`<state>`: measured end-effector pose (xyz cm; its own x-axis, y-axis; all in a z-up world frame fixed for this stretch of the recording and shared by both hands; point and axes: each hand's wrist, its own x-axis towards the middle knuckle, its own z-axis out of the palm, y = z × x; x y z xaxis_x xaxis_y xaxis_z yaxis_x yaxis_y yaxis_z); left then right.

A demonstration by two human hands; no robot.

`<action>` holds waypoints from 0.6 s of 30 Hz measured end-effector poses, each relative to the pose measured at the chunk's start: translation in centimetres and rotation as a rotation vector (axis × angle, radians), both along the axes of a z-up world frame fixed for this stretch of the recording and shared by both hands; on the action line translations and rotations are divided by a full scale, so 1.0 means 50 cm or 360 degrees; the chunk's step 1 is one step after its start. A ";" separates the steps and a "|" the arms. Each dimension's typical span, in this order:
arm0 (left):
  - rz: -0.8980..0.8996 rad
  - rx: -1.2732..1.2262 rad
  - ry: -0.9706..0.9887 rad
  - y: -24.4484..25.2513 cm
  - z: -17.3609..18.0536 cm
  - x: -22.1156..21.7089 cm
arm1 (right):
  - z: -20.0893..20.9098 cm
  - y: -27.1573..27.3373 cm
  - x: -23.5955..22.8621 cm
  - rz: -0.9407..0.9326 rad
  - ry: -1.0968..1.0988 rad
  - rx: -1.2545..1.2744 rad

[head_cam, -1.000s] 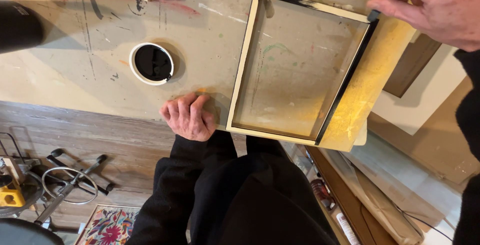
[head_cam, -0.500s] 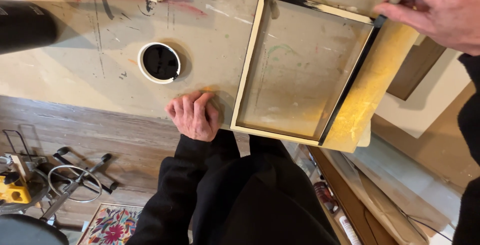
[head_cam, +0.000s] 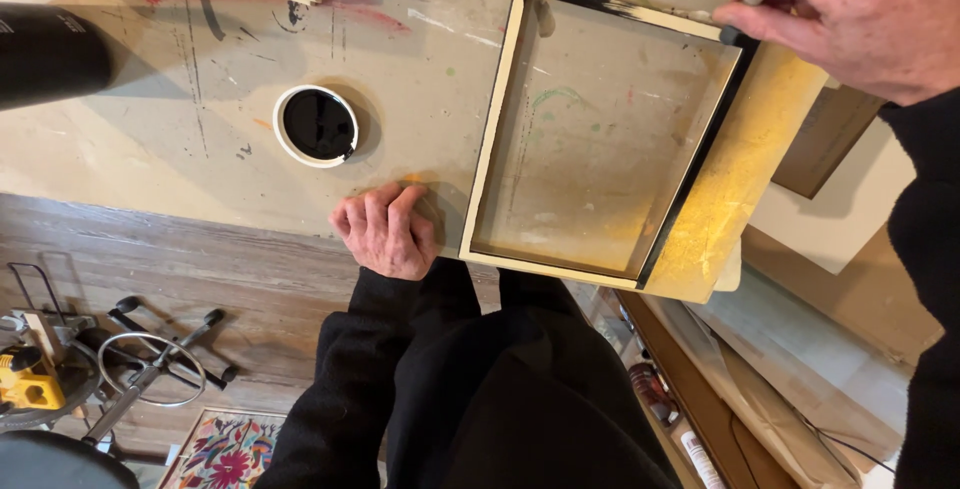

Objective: Painting the edges of a wooden picture frame with black paint using a foam brush.

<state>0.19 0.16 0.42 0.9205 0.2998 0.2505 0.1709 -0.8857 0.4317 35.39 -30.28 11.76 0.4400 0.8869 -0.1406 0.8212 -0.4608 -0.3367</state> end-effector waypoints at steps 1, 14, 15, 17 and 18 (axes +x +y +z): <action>-0.0001 -0.0005 0.0005 0.000 0.000 -0.001 | 0.000 0.004 -0.002 0.0058 -0.0081 0.0054; 0.0009 -0.0013 0.0003 0.000 0.004 -0.001 | 0.019 0.064 0.001 0.0106 -0.0166 -0.0099; 0.0004 -0.0021 0.0002 0.000 0.007 0.000 | 0.020 0.072 0.001 0.0146 -0.0224 -0.0185; 0.0004 -0.0027 -0.0004 0.002 0.009 0.003 | 0.016 0.079 0.003 0.0190 -0.0288 -0.0268; -0.0002 -0.0027 -0.0012 0.003 0.008 0.004 | 0.011 0.078 0.005 0.0165 -0.0204 -0.0145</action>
<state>0.41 0.31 0.81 0.9189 0.3031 0.2524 0.1667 -0.8783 0.4481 35.65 -26.36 12.33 0.3665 0.9145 -0.1713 0.8992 -0.3954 -0.1871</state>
